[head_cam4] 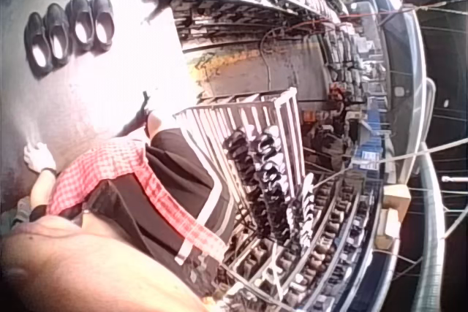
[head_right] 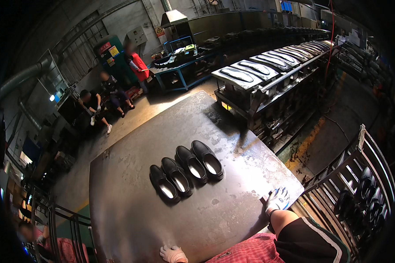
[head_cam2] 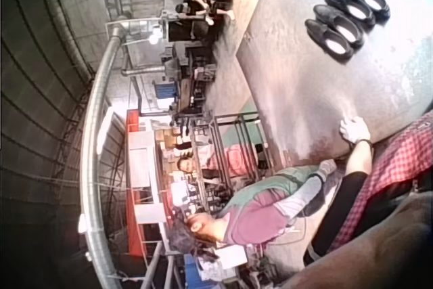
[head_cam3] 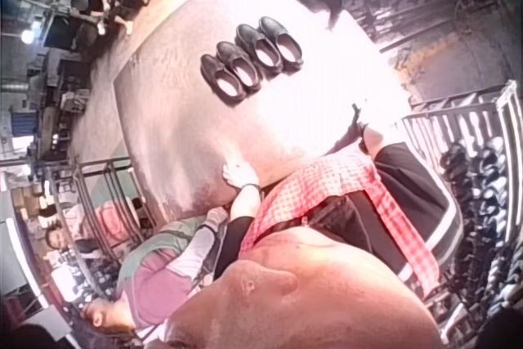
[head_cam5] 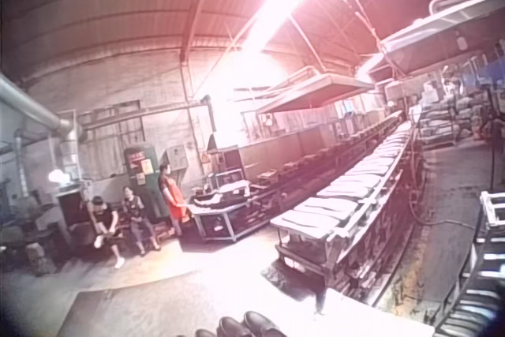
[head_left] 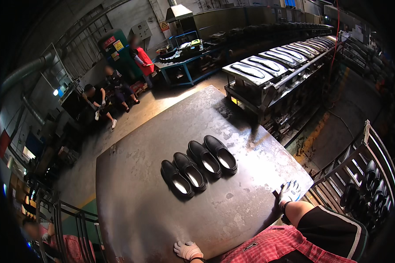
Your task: Inspecting and cleaning shoe soles in a manufacturing line.
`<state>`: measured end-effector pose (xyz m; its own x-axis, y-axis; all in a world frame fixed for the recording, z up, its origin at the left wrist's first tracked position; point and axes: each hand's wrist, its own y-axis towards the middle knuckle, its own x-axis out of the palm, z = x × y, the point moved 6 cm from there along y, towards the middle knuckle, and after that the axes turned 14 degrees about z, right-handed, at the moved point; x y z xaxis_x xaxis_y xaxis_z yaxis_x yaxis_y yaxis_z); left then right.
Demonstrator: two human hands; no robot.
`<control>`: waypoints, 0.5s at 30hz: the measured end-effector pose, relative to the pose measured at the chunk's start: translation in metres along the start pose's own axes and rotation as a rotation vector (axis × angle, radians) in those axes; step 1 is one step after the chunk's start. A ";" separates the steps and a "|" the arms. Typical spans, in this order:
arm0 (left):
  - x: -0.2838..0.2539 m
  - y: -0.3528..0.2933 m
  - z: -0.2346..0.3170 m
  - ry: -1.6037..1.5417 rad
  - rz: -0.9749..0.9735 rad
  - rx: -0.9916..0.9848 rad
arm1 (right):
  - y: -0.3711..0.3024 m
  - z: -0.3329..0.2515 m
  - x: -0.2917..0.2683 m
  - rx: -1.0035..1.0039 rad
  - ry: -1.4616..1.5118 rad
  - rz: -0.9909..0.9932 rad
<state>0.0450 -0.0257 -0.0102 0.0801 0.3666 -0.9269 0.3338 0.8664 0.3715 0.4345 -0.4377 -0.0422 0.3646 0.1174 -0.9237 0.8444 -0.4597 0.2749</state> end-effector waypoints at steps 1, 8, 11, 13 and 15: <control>-0.001 0.000 0.000 -0.003 -0.010 -0.005 | 0.000 0.001 0.000 -0.001 -0.001 0.000; -0.006 0.002 0.001 -0.004 -0.004 -0.047 | 0.000 0.000 -0.002 -0.010 -0.011 0.011; -0.001 0.004 0.003 -0.011 0.002 0.006 | 0.000 -0.004 -0.010 -0.014 -0.025 -0.011; 0.002 0.007 -0.006 -0.109 -0.059 -0.271 | -0.001 -0.007 -0.014 -0.021 -0.030 -0.024; 0.007 0.007 -0.006 -0.112 -0.059 -0.275 | 0.000 -0.007 -0.015 -0.015 -0.024 -0.036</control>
<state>0.0418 -0.0150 -0.0133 0.1761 0.2868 -0.9417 0.0753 0.9499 0.3034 0.4316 -0.4331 -0.0269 0.3245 0.1119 -0.9392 0.8627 -0.4421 0.2454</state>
